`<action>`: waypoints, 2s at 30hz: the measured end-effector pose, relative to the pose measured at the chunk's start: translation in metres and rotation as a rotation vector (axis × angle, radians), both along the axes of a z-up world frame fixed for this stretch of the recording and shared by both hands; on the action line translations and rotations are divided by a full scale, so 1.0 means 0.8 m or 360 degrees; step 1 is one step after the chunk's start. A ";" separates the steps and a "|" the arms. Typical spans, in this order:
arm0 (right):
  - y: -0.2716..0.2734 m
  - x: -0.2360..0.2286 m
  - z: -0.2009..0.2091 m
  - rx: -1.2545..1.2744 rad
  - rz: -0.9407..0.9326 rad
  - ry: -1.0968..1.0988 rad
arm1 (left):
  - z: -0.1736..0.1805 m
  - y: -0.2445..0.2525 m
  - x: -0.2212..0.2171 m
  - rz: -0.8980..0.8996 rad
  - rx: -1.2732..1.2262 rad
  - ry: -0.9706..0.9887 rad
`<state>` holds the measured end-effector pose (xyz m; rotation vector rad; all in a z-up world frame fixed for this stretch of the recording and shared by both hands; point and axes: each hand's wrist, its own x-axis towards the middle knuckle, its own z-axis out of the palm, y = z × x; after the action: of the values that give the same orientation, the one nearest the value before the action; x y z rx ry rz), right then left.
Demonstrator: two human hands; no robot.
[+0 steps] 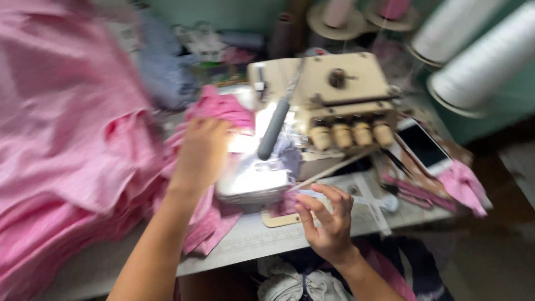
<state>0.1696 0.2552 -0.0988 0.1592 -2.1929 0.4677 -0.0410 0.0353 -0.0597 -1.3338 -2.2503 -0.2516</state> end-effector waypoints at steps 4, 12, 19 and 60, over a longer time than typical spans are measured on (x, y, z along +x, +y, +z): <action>0.122 0.043 -0.013 0.0090 -0.0452 -0.0131 | 0.025 -0.007 0.061 0.0605 0.0041 0.0071; 0.268 0.115 -0.038 0.0034 -0.0837 -0.0932 | 0.036 -0.016 0.163 0.0657 0.0209 -0.0291; 0.291 0.130 -0.085 0.0476 -0.0749 -0.0556 | 0.018 -0.008 0.172 0.0528 0.0443 -0.0308; 0.057 0.058 0.036 -0.0160 -0.0273 -0.0300 | 0.047 -0.059 0.236 -0.0642 0.1936 -0.2211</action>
<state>0.2156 0.3004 -0.0699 -0.1319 -2.3361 0.5120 0.1480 -0.0119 -0.0223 -0.8193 -1.6956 -2.7720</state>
